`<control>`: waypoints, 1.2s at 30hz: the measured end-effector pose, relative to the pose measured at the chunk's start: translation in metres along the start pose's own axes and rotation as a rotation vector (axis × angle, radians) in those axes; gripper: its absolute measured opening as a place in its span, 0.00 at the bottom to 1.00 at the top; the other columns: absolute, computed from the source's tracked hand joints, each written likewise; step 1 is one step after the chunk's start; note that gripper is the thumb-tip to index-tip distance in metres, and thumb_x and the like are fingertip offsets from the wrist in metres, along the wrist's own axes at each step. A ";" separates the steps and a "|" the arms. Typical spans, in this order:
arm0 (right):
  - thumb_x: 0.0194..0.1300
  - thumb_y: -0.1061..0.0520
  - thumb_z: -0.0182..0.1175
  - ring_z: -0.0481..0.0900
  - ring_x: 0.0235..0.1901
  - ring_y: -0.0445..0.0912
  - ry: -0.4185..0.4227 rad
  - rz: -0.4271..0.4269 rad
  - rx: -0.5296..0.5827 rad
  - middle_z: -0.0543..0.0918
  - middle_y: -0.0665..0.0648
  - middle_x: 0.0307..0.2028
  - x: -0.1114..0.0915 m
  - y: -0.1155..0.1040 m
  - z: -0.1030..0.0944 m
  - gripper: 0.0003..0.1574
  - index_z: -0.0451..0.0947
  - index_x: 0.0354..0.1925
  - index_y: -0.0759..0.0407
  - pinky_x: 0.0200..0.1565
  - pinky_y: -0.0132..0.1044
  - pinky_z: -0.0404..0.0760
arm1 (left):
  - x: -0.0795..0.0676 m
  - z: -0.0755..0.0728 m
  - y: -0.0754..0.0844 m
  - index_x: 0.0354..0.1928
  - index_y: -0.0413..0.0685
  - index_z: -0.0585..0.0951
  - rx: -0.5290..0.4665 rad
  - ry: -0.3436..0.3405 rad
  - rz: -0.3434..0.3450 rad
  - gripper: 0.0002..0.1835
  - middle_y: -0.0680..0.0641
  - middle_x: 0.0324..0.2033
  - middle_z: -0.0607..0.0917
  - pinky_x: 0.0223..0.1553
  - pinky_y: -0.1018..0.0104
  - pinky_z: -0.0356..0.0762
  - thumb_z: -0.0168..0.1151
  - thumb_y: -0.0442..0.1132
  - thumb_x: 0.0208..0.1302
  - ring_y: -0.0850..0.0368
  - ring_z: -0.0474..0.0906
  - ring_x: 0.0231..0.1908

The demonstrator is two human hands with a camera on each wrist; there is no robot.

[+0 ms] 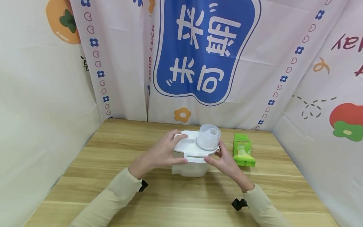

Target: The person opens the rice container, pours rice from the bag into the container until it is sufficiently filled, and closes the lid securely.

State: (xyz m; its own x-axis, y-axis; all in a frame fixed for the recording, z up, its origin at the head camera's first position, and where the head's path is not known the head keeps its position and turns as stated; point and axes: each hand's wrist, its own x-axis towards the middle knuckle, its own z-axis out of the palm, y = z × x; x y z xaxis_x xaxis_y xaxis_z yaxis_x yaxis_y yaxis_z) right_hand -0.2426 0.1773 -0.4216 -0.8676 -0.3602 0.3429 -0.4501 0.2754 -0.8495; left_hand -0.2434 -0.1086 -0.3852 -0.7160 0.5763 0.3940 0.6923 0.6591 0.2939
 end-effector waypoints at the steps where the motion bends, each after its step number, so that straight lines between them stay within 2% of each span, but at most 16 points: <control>1: 0.58 0.57 0.71 0.66 0.67 0.55 -0.004 -0.008 0.000 0.66 0.56 0.68 0.000 0.001 0.000 0.58 0.47 0.76 0.41 0.65 0.56 0.72 | 0.000 0.002 0.001 0.71 0.57 0.65 0.000 0.007 -0.004 0.48 0.41 0.66 0.66 0.65 0.48 0.71 0.68 0.69 0.51 0.46 0.64 0.66; 5: 0.56 0.58 0.73 0.65 0.67 0.56 -0.009 -0.028 -0.014 0.66 0.55 0.68 -0.001 0.004 0.000 0.61 0.47 0.75 0.39 0.64 0.57 0.72 | -0.002 0.009 0.004 0.71 0.55 0.63 -0.035 0.027 -0.036 0.49 0.37 0.67 0.63 0.65 0.46 0.71 0.72 0.64 0.50 0.43 0.61 0.67; 9: 0.54 0.59 0.74 0.65 0.67 0.56 -0.001 -0.040 -0.030 0.66 0.55 0.68 -0.001 0.007 0.001 0.62 0.47 0.75 0.39 0.63 0.57 0.73 | -0.004 0.015 0.005 0.72 0.56 0.62 -0.048 0.035 -0.056 0.49 0.35 0.68 0.61 0.65 0.45 0.71 0.71 0.63 0.51 0.41 0.57 0.70; 18: 0.53 0.58 0.75 0.68 0.66 0.54 0.035 -0.071 -0.073 0.67 0.56 0.68 -0.001 0.010 0.003 0.62 0.48 0.76 0.44 0.60 0.52 0.77 | -0.004 0.020 0.004 0.72 0.55 0.62 -0.019 0.094 -0.019 0.47 0.33 0.67 0.61 0.65 0.44 0.70 0.69 0.64 0.55 0.38 0.54 0.72; 24: 0.51 0.64 0.74 0.70 0.63 0.58 0.045 -0.075 -0.094 0.66 0.62 0.67 0.001 0.010 0.003 0.64 0.47 0.76 0.53 0.58 0.56 0.78 | -0.005 0.022 0.002 0.72 0.55 0.63 -0.050 0.128 0.002 0.47 0.33 0.67 0.61 0.66 0.45 0.69 0.71 0.62 0.54 0.37 0.54 0.72; 27: 0.50 0.66 0.74 0.71 0.60 0.60 0.047 -0.079 -0.094 0.66 0.66 0.65 0.002 0.002 0.004 0.62 0.49 0.75 0.59 0.56 0.58 0.78 | -0.005 0.022 0.002 0.71 0.54 0.63 -0.060 0.144 0.010 0.47 0.33 0.67 0.62 0.66 0.45 0.69 0.72 0.60 0.53 0.36 0.54 0.72; 31: 0.50 0.66 0.74 0.72 0.59 0.60 0.042 -0.073 -0.096 0.68 0.68 0.63 -0.001 -0.016 0.004 0.60 0.50 0.73 0.65 0.55 0.57 0.79 | -0.005 0.023 0.002 0.71 0.53 0.64 -0.053 0.163 0.024 0.46 0.32 0.66 0.62 0.65 0.44 0.70 0.73 0.59 0.53 0.35 0.55 0.72; 36: 0.50 0.65 0.75 0.72 0.58 0.56 0.050 -0.081 -0.103 0.70 0.66 0.62 -0.002 -0.025 0.002 0.59 0.52 0.72 0.67 0.54 0.53 0.80 | -0.004 0.024 0.002 0.70 0.51 0.65 -0.044 0.187 0.040 0.46 0.32 0.65 0.63 0.64 0.44 0.70 0.73 0.58 0.53 0.34 0.56 0.71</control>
State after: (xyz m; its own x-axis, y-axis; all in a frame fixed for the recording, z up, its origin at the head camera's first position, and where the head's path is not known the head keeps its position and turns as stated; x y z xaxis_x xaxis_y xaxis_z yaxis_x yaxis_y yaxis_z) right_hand -0.2292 0.1697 -0.4020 -0.8358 -0.3407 0.4306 -0.5363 0.3385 -0.7731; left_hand -0.2416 -0.0981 -0.4076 -0.6617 0.4991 0.5595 0.7259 0.6134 0.3113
